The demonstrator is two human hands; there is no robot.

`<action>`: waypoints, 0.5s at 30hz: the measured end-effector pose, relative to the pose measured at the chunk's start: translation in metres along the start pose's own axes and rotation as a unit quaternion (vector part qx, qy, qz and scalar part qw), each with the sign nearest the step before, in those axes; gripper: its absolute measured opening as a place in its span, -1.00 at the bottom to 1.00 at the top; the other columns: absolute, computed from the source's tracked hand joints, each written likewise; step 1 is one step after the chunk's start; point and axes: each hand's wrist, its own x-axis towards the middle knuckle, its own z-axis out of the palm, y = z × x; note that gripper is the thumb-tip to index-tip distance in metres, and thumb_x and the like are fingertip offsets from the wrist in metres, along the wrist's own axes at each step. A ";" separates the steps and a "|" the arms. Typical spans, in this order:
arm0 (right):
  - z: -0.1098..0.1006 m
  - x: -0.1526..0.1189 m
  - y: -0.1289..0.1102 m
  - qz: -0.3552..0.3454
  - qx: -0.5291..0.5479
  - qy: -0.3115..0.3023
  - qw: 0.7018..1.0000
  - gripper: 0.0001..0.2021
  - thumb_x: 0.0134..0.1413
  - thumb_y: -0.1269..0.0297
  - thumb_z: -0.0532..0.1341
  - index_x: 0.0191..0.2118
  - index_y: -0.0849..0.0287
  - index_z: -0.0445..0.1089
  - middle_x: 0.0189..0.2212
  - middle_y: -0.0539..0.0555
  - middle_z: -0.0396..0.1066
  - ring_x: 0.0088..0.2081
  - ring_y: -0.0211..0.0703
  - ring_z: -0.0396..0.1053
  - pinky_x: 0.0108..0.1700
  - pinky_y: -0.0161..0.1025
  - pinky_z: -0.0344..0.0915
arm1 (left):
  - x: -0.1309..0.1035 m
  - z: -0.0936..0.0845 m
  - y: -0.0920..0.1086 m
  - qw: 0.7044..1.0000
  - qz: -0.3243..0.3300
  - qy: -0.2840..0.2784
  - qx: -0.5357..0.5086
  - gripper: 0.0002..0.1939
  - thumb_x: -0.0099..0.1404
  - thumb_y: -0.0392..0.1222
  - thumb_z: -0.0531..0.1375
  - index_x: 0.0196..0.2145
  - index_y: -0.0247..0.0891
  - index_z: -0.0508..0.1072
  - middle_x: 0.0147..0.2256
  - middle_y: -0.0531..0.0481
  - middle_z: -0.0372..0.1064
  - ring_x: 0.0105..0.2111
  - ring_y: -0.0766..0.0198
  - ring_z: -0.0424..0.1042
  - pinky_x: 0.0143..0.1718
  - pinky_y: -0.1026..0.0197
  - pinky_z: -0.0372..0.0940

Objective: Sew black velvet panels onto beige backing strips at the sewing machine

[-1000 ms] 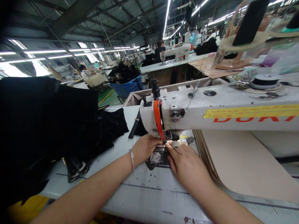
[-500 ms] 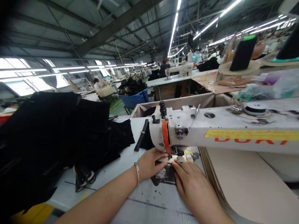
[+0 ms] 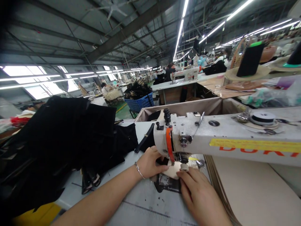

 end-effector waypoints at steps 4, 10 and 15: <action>-0.003 0.002 -0.003 -0.014 0.025 -0.015 0.999 -0.76 0.23 0.31 0.06 -0.03 0.07 0.36 -0.10 0.11 0.40 -0.05 -0.08 0.36 0.02 -0.04 0.34 | -0.041 -0.003 0.015 0.997 -0.011 -0.045 -0.056 -0.52 0.00 0.20 0.38 -0.48 -0.26 0.35 -0.41 0.04 0.29 -0.34 0.22 0.28 -0.28 0.18 0.10; -0.002 0.003 -0.003 -0.036 0.045 -0.048 0.997 -0.75 0.25 0.32 0.04 -0.01 0.03 0.33 0.00 0.06 0.36 0.04 -0.11 0.29 0.13 0.02 0.24 | -0.100 -0.016 0.032 0.990 0.007 -0.079 -0.118 -0.47 -0.01 0.22 0.38 -0.25 -0.22 0.40 -0.25 0.00 0.31 -0.23 0.19 0.25 -0.17 0.15 0.11; -0.001 0.003 -0.002 -0.023 0.045 -0.041 0.998 -0.75 0.25 0.29 0.05 0.00 0.04 0.33 0.01 0.07 0.33 0.04 -0.10 0.27 0.10 -0.02 0.27 | -0.114 -0.014 0.027 0.995 0.033 -0.060 -0.078 -0.56 0.18 0.15 0.28 -0.11 -0.19 0.43 -0.19 -0.05 0.30 -0.18 0.16 0.25 -0.11 0.11 0.16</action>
